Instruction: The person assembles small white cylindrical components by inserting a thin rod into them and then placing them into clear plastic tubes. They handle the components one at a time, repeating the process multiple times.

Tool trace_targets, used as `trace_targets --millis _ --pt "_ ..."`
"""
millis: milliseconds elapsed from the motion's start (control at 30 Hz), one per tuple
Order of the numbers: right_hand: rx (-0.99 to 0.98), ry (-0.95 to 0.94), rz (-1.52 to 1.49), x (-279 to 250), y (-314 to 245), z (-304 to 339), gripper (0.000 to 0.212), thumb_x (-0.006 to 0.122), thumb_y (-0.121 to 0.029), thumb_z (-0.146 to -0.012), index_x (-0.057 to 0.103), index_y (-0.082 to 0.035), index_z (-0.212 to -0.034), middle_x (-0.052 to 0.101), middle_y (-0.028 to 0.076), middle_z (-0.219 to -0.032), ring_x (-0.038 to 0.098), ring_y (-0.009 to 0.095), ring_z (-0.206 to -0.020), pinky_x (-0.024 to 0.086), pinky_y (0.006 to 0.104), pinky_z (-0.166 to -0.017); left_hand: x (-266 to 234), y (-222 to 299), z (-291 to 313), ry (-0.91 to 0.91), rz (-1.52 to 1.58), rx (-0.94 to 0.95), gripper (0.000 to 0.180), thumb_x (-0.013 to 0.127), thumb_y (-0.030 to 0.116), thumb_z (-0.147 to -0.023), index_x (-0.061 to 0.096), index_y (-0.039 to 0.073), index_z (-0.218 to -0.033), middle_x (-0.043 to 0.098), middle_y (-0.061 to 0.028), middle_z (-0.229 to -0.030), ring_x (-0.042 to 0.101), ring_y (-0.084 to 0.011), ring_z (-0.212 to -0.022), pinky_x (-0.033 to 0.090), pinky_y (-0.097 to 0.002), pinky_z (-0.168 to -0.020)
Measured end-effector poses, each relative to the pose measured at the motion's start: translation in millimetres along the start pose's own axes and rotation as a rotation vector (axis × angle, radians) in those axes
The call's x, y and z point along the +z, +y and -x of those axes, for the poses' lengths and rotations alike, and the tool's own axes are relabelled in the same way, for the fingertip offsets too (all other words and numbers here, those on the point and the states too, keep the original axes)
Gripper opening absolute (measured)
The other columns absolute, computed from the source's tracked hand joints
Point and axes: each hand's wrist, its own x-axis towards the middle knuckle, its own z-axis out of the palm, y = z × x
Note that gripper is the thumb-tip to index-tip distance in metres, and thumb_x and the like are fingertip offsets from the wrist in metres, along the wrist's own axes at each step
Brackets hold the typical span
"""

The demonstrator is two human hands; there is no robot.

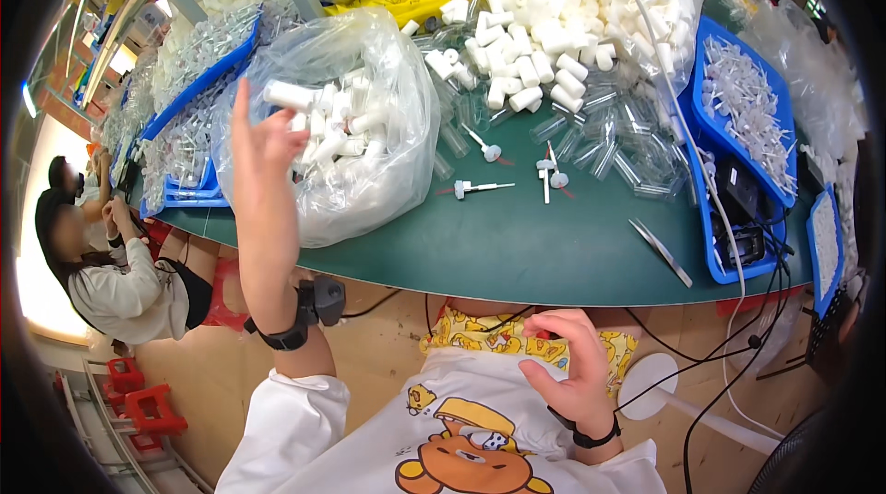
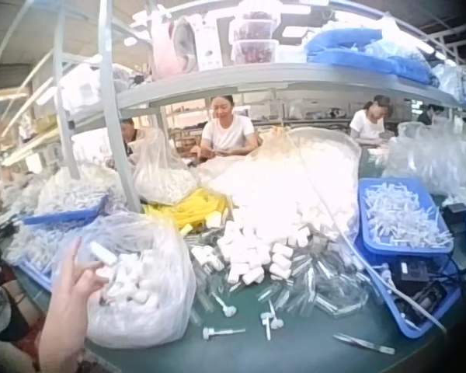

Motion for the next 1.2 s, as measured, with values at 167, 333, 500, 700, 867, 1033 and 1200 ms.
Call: trace_targets --millis 167,333,500,700,867,1033,1200 --pt "0.049 -0.027 0.135 -2 2 -8 0.033 0.065 0.004 -0.081 0.059 0.001 -0.114 0.059 0.012 -0.102 0.060 0.020 -0.087 0.050 0.0296 -0.076 30 16 32 -0.076 -0.448 0.274 0.043 0.060 0.008 -0.086 0.049 0.001 -0.127 0.050 -0.0198 -0.124 0.049 -0.0344 -0.115 0.038 -0.0397 -0.100" --pt "-0.014 -0.010 0.434 -5 4 -34 0.034 0.054 0.009 -0.082 0.057 0.003 -0.115 0.056 0.015 -0.110 0.057 0.028 -0.098 0.047 0.0349 -0.083 71 20 71 -0.338 -0.465 0.369 0.037 0.058 0.000 -0.075 0.060 0.008 -0.111 0.054 -0.0089 -0.117 0.047 -0.0276 -0.113 0.030 -0.0409 -0.096" --pt "-0.097 0.010 0.796 5 25 -74 0.039 0.055 0.001 -0.081 0.053 0.004 -0.121 0.051 0.019 -0.123 0.048 0.034 -0.113 0.041 0.0420 -0.093 97 -6 85 -0.424 -0.469 0.305 0.027 0.060 0.005 -0.081 0.060 0.006 -0.108 0.056 -0.0084 -0.110 0.050 -0.0262 -0.106 0.034 -0.0382 -0.092" --pt "-0.077 0.058 0.995 13 43 -82 0.041 0.057 -0.008 -0.086 0.050 0.011 -0.121 0.046 0.022 -0.129 0.044 0.035 -0.117 0.038 0.0439 -0.095 110 -35 73 -0.281 -0.571 0.291 0.031 0.061 0.010 -0.084 0.058 0.000 -0.113 0.053 -0.0149 -0.112 0.052 -0.0302 -0.102 0.039 -0.0413 -0.089" --pt "-0.016 0.142 0.947 14 42 -82 0.040 0.059 -0.010 -0.086 0.052 0.012 -0.119 0.047 0.021 -0.124 0.045 0.034 -0.115 0.039 0.0442 -0.094 113 -39 72 -0.277 -0.658 0.270 0.034 0.061 0.015 -0.085 0.058 -0.002 -0.115 0.051 -0.0218 -0.119 0.051 -0.0350 -0.109 0.038 -0.0424 -0.093" --pt "-0.022 0.185 0.869 10 44 -81 0.038 0.062 -0.010 -0.084 0.055 0.009 -0.116 0.051 0.019 -0.116 0.047 0.033 -0.109 0.039 0.0431 -0.092 116 -48 73 -0.206 -0.678 0.292 0.030 0.063 0.015 -0.086 0.059 -0.002 -0.111 0.051 -0.0208 -0.118 0.054 -0.0344 -0.099 0.043 -0.0441 -0.086" --pt "0.108 0.236 0.731 4 45 -71 0.033 0.065 -0.011 -0.083 0.060 0.002 -0.113 0.054 0.014 -0.109 0.049 0.031 -0.104 0.041 0.0411 -0.088 112 -42 70 -0.191 -0.531 0.243 0.016 0.062 0.010 -0.087 0.057 -0.002 -0.097 0.052 -0.0196 -0.105 0.057 -0.0351 -0.084 0.047 -0.0427 -0.074"
